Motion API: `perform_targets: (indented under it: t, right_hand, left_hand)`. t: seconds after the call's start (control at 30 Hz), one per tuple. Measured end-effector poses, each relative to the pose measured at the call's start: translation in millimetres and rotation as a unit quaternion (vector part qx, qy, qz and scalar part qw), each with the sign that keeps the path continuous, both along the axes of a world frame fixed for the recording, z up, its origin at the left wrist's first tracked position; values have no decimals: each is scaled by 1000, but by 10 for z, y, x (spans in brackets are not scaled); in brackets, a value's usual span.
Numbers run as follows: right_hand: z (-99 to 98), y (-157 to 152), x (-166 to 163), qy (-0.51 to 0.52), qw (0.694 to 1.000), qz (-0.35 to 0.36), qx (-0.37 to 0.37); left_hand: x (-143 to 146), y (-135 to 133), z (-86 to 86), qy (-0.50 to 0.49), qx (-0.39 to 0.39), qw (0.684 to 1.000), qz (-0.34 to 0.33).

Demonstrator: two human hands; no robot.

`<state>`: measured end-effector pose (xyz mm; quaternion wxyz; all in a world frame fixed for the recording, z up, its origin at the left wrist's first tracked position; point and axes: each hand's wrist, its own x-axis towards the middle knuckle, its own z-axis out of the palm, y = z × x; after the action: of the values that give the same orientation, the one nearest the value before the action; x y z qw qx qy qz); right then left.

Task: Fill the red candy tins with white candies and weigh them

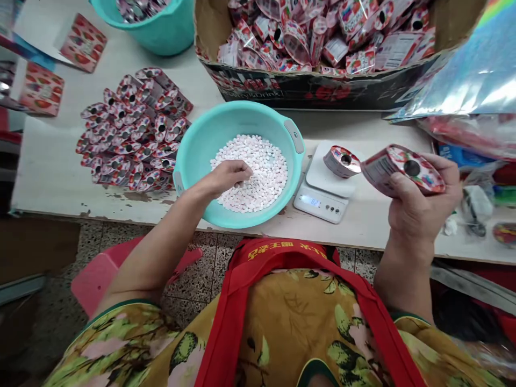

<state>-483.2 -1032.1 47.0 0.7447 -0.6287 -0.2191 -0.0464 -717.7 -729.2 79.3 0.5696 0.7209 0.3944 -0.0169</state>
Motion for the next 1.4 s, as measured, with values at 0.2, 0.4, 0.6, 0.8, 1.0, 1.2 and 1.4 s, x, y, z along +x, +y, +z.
perform_targets:
  t: [0.2, 0.4, 0.6, 0.8, 1.0, 1.2, 1.4]
  right_hand:
    - [-366, -415, -14, 136, 985, -101, -31]
    - [-488, -507, -65, 195, 972, -113, -65]
    - [-465, -666, 12, 213, 965, -148, -48]
    - [-559, -770, 105, 202, 962, -183, -4]
    - [-599, -650, 184, 219, 959, -178, 35]
    - [-545, -603, 191, 218, 958, -183, 27]
    - [-585, -636, 191, 224, 954, -195, 29]
  left_hand:
    - [754, -344, 379, -95, 174, 960, -200]
    - [1838, -893, 142, -149, 290, 878, -351]
    - [1917, -870, 142, -189, 270, 890, -315]
    - [941, -244, 238, -96, 278, 948, -124]
    - [233, -348, -183, 96, 191, 944, -253]
    - [-45, -200, -75, 18, -26, 996, -87]
    - [-67, 17, -84, -71, -199, 972, 102]
